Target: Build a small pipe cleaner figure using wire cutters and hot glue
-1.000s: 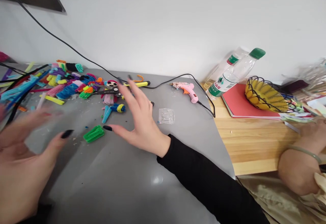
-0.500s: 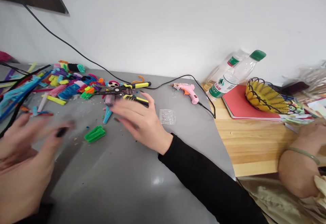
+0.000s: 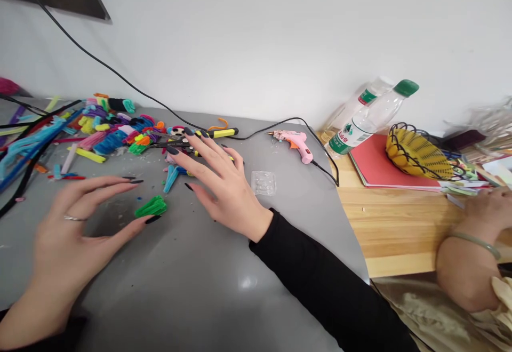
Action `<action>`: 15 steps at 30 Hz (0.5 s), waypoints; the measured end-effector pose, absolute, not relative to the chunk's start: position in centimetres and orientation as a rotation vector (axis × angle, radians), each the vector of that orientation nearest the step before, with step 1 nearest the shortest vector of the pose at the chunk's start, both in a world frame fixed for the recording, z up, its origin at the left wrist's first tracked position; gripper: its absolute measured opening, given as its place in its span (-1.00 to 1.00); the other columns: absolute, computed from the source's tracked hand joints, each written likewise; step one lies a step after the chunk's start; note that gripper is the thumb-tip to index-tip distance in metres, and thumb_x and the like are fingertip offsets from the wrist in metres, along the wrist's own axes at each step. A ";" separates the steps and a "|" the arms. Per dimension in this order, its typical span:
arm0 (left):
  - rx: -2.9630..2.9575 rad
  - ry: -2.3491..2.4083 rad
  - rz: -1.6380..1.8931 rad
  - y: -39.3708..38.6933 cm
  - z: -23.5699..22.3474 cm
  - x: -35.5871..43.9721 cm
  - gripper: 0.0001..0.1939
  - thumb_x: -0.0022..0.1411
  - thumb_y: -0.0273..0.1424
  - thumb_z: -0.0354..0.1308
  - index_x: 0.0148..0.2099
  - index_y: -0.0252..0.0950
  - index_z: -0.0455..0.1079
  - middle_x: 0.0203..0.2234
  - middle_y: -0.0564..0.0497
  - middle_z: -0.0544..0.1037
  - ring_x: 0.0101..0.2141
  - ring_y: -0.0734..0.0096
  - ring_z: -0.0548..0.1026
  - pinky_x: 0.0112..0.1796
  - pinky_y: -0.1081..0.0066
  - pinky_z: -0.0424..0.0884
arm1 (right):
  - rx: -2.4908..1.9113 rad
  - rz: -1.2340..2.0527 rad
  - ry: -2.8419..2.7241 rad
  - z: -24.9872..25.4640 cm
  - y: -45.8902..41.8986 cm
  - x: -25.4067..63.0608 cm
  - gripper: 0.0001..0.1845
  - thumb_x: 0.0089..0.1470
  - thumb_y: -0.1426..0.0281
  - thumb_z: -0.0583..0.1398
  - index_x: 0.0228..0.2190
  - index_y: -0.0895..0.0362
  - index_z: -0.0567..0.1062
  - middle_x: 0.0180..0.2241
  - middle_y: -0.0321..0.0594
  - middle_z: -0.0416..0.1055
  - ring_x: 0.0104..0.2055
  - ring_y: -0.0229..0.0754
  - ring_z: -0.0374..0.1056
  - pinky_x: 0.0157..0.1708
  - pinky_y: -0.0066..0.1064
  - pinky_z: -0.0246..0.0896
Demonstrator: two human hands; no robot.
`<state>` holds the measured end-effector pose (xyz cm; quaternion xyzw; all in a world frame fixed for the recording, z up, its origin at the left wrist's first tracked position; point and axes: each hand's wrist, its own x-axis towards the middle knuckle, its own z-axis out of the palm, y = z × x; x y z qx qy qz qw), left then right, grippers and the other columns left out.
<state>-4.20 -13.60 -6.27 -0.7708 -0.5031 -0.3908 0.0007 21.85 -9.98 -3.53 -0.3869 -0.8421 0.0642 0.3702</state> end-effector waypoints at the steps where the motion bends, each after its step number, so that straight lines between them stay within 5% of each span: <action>1: -2.447 -1.550 -1.116 -13.3 -6.1 -4.1 -0.70 0.38 -0.20 0.28 0.10 -0.15 0.48 -0.02 -0.20 0.61 -0.02 -0.17 0.54 0.01 -0.10 0.41 | -0.982 0.178 -2.152 -3.7 -9.9 21.9 -0.43 0.38 0.56 0.06 0.31 -0.04 0.40 0.44 -0.03 0.26 0.54 -0.01 0.10 0.41 0.05 0.13; 4: -2.428 -1.566 -0.940 -13.0 -6.2 -4.1 -0.77 0.43 -0.20 0.21 0.01 -0.18 0.54 -0.02 -0.25 0.63 -0.04 -0.26 0.51 -0.06 -0.13 0.39 | -0.918 0.207 -2.126 -4.1 -9.8 21.9 -0.41 0.35 0.61 0.01 0.31 0.03 0.40 0.44 0.01 0.24 0.54 -0.03 0.09 0.39 0.00 0.22; 9: -2.426 -1.637 -1.115 -13.1 -6.2 -4.1 -0.88 0.42 -0.27 0.22 -0.14 -0.10 0.59 -0.06 -0.15 0.66 -0.05 -0.10 0.56 -0.02 -0.02 0.42 | -0.823 0.237 -2.097 -4.3 -10.0 21.7 -0.51 0.38 0.58 0.02 0.22 0.04 0.45 0.29 -0.04 0.44 0.41 -0.08 0.28 0.38 -0.03 0.27; 15: -2.445 -1.792 -1.404 -13.6 -5.9 -3.9 -0.87 0.36 -0.20 0.27 -0.12 -0.07 0.59 -0.21 0.07 0.72 -0.19 0.22 0.67 -0.14 0.27 0.56 | -0.686 0.344 -2.236 -3.9 -10.1 21.3 -0.62 0.44 0.26 0.19 0.19 0.13 0.44 0.07 -0.03 0.57 0.22 -0.07 0.43 0.29 -0.11 0.34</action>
